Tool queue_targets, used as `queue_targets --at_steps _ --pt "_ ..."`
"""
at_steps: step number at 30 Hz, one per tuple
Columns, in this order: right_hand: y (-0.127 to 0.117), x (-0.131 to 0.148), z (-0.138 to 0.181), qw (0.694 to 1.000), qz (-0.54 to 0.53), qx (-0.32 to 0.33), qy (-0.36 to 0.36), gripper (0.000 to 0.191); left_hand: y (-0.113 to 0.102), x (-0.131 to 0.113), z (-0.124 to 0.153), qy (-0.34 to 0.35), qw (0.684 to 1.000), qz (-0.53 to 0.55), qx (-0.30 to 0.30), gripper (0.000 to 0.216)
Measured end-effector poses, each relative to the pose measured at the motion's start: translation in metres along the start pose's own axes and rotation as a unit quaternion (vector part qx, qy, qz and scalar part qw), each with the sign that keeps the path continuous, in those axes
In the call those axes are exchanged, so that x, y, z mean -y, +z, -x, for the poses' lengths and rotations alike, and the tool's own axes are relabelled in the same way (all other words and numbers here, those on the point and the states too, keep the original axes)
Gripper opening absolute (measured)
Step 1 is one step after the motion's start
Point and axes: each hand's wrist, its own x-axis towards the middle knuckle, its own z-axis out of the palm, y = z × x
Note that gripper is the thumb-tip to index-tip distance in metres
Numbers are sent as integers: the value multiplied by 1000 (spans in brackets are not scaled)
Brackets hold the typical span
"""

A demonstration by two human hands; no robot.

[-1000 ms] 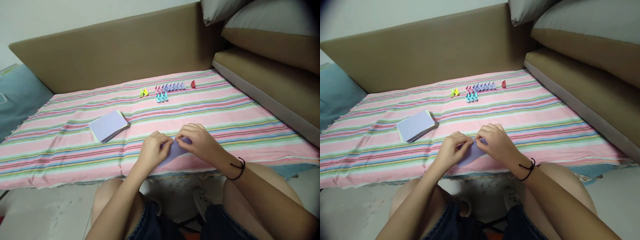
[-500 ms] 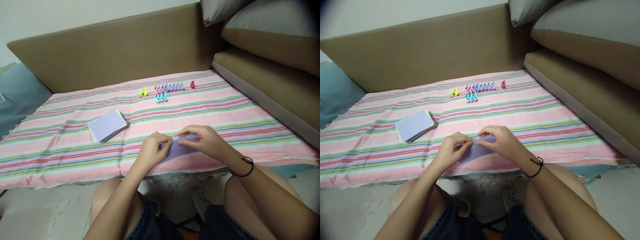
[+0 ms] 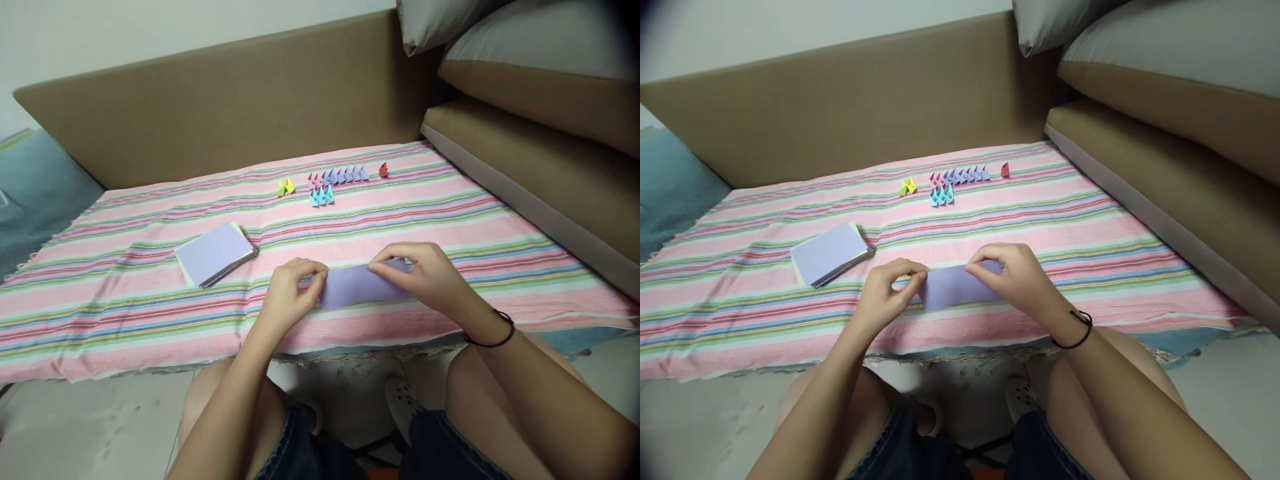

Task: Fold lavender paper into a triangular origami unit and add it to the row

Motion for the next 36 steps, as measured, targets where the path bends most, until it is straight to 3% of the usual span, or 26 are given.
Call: queue_targets --at_steps 5,8,12,15,18,22,36 --pt "-12 -7 0 998 -36 -29 49 17 -9 11 -1 -38 997 -11 -70 18" --pt "-10 -13 0 985 -134 -69 87 16 -6 10 -2 -103 980 120 -120 18" --pt "2 -15 1 943 -264 -124 164 20 13 -3 -2 -185 885 421 -68 34" --pt "11 -13 3 927 -299 -105 201 23 27 -13 0 -200 853 478 -69 32" --pt "15 -8 5 928 -301 -40 217 25 31 -16 2 -201 861 457 -97 30" --pt "14 0 7 935 -303 33 183 24 26 -13 4 -197 878 436 -14 25" --pt "23 -4 7 938 -280 72 192 25 19 -14 6 -233 886 399 -44 24"
